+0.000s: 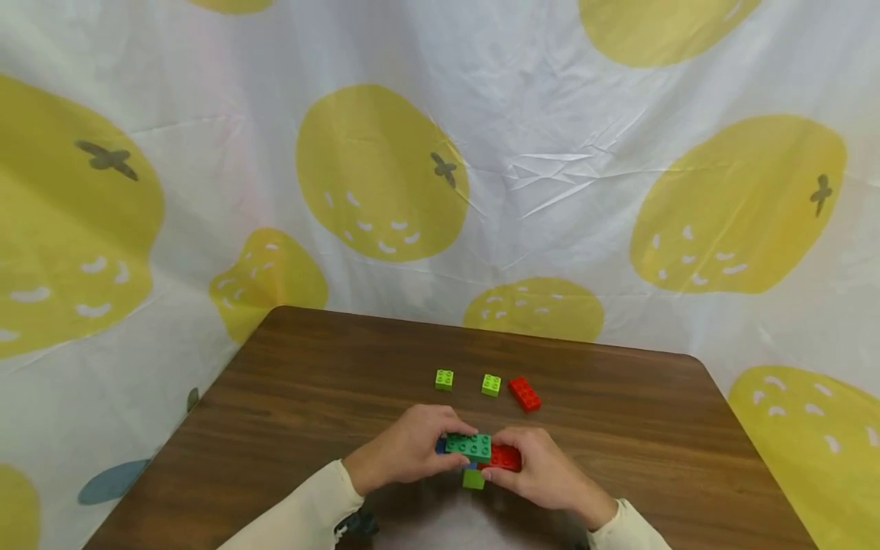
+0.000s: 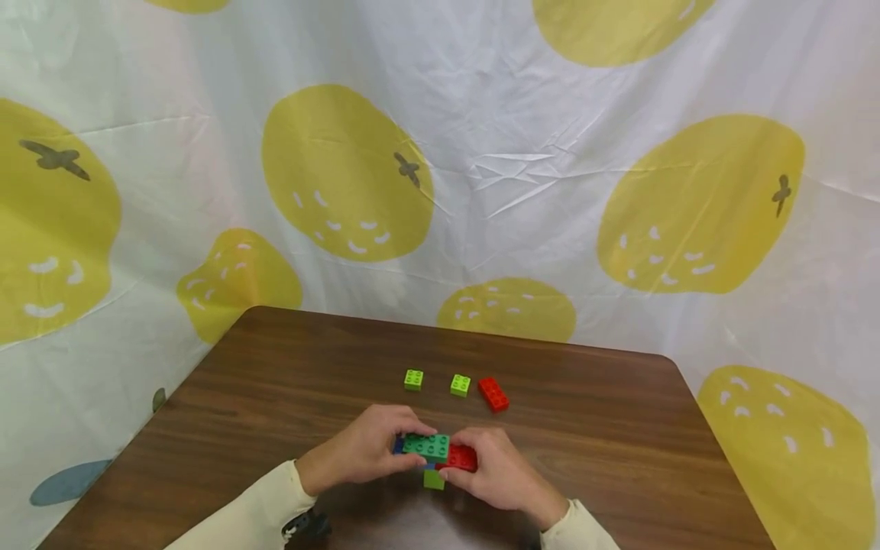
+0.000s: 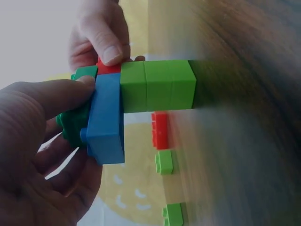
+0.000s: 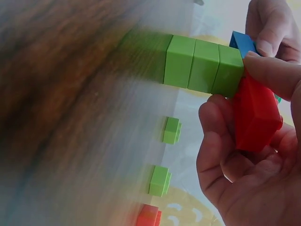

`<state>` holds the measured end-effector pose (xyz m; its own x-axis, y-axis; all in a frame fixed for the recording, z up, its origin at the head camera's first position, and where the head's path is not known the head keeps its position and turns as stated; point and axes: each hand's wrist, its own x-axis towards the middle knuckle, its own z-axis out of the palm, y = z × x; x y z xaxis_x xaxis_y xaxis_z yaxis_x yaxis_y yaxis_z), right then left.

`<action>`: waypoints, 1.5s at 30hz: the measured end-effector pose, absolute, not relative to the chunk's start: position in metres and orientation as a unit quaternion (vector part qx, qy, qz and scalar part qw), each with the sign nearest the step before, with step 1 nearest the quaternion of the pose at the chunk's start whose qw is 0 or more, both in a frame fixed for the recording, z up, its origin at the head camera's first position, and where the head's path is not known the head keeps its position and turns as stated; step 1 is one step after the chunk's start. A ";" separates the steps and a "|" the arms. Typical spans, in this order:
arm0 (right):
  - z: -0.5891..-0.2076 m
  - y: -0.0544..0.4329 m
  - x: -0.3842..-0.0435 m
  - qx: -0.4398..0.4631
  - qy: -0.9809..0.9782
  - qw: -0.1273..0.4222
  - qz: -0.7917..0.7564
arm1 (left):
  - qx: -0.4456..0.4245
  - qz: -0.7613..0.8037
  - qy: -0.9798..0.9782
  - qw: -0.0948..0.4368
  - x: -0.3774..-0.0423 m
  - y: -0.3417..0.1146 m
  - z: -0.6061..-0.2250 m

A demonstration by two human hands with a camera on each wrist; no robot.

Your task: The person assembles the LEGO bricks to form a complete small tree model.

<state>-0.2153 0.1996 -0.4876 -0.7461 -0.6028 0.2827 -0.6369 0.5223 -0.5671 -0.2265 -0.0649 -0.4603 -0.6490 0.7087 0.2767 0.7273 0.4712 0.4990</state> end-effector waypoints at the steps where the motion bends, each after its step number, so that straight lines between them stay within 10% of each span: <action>1: -0.487 0.199 -0.216 0.358 -0.871 0.028 0.337 | -0.419 -0.297 -0.858 0.021 -0.227 -0.065 -0.460; 45: -0.475 0.203 -0.231 0.359 -0.853 -0.003 0.380 | -0.352 -0.431 -0.829 -0.062 -0.230 -0.067 -0.474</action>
<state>-0.2307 0.2031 -0.4753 -0.7425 -0.6139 0.2682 -0.6099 0.4539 -0.6496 -0.2295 -0.0667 -0.4740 -0.7448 0.6363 0.2010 0.5303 0.3815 0.7572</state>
